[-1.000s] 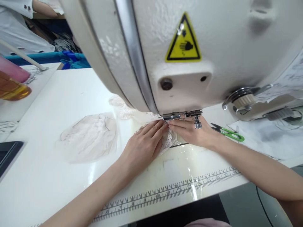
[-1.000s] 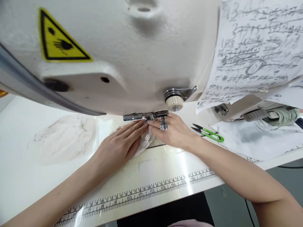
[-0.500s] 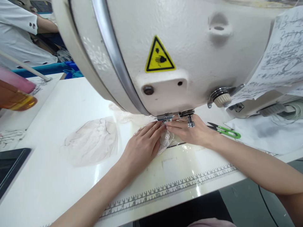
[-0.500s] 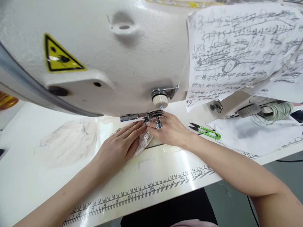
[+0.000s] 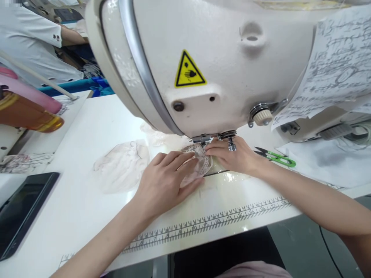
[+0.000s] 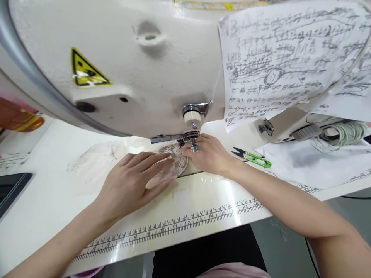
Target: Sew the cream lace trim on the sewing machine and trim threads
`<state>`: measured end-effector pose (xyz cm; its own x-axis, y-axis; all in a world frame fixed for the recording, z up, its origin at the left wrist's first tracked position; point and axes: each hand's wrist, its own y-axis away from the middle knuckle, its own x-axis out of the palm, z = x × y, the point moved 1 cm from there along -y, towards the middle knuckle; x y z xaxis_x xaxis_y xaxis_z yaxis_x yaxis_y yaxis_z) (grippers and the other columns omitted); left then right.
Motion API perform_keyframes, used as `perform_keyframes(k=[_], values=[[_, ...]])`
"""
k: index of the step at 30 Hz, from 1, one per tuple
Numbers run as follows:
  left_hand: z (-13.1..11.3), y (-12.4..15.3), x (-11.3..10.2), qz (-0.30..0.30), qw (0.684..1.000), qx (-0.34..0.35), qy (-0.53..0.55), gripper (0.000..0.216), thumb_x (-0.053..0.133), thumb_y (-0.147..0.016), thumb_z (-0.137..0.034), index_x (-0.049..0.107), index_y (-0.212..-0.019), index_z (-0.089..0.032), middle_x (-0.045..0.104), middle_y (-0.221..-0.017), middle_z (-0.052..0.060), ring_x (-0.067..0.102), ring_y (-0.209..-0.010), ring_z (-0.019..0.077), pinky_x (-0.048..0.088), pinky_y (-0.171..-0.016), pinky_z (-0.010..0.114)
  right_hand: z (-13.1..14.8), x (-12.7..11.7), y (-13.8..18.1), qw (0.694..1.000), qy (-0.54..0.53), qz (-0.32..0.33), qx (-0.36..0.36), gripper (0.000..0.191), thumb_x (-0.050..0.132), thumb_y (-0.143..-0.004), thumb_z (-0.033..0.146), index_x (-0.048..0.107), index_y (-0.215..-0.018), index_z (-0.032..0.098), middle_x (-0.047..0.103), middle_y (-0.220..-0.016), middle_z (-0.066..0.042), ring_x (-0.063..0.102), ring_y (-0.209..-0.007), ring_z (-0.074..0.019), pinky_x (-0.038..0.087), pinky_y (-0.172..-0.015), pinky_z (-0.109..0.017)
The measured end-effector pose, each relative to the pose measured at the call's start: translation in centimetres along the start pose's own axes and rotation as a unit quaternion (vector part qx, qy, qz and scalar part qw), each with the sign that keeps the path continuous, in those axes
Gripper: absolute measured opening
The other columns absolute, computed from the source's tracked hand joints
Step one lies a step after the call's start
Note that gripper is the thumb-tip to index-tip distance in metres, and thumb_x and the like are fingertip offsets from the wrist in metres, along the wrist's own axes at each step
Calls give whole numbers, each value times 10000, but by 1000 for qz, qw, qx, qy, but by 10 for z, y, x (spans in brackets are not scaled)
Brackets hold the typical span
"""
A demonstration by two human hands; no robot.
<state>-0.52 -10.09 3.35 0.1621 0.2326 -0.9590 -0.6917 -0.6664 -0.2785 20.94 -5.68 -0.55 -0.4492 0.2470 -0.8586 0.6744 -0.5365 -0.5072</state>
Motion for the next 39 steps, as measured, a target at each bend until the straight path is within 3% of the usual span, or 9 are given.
perform_keyframes(k=[5, 9, 12, 17, 21, 25, 29, 34, 39], values=[[-9, 31, -10, 15, 998, -60, -26, 323, 556, -899, -432, 621, -1093, -182, 677, -1128, 95, 654, -910, 255, 413, -368, 277, 3, -2, 2, 997, -61, -20, 41, 336, 430, -782, 60, 688, -928, 218, 704, -1030, 27, 627, -865, -145, 407, -807, -313], [-17, 40, -17, 16, 988, -144, 42, 184, 428, -971, -293, 575, -932, -188, 631, -1184, 89, 676, -851, 191, 405, -371, 215, 8, -8, -2, 989, -113, 81, 52, 325, 485, -754, 88, 684, -970, 228, 672, -1054, 14, 595, -984, -174, 380, -897, -342], [-16, 31, -26, 33, 981, -160, 101, 194, 351, -993, -283, 513, -1006, -179, 634, -1187, 98, 664, -675, 135, 430, -413, 219, 8, -9, -4, 984, -142, 88, 66, 238, 510, -813, 123, 697, -910, 233, 672, -1010, 17, 590, -960, -169, 374, -910, -349], [-5, 7, -25, 40, 996, -66, 44, 178, 439, -951, -283, 503, -1042, -144, 677, -869, 77, 645, -682, 197, 438, -509, 277, 2, 2, -1, 982, -187, 20, 25, 211, 508, -926, 238, 715, -882, 228, 705, -923, 2, 599, -835, -155, 396, -857, -360], [-2, -10, -5, -10, 997, 43, -56, 214, 476, -850, -69, 575, -1018, -157, 640, -720, 8, 593, -638, 177, 413, -633, 323, 1, 6, 0, 982, -186, 18, 10, 202, 514, -919, 208, 700, -843, 224, 704, -922, 8, 605, -837, -153, 402, -862, -365], [-3, -12, 8, -81, 989, 69, -105, 314, 429, -782, 57, 615, -800, -195, 541, -549, -54, 494, -523, 124, 354, -680, 324, 4, 5, 2, 986, -158, 15, 40, 169, 549, -859, 153, 672, -949, 229, 681, -1037, -1, 607, -901, -168, 410, -840, -351], [-3, -9, 11, -116, 986, 71, -98, 235, 501, -832, -3, 642, -810, -189, 528, -525, -63, 466, -499, 112, 355, -693, 328, 6, 7, 3, 991, -131, 4, 0, 159, 537, -878, 135, 642, -969, 213, 667, -1034, -7, 603, -887, -155, 421, -780, -326], [-1, -9, 18, -139, 988, 53, -40, 157, 554, -855, -84, 659, -931, -172, 724, -939, 37, 655, -891, 199, 424, -915, 408, 6, 10, 5, 992, -111, -12, -53, 151, 516, -906, 109, 638, -902, 197, 672, -896, 3, 584, -961, -164, 426, -750, -316], [3, -6, 32, -56, 997, 58, 9, 399, 471, -874, -91, 550, -1264, -76, 591, -1321, 126, 538, -1246, 249, 435, -1047, 423, 7, 10, 4, 992, -114, -10, -44, 171, 546, -893, 114, 670, -914, 230, 677, -864, 11, 599, -902, -159, 445, -786, -337]])
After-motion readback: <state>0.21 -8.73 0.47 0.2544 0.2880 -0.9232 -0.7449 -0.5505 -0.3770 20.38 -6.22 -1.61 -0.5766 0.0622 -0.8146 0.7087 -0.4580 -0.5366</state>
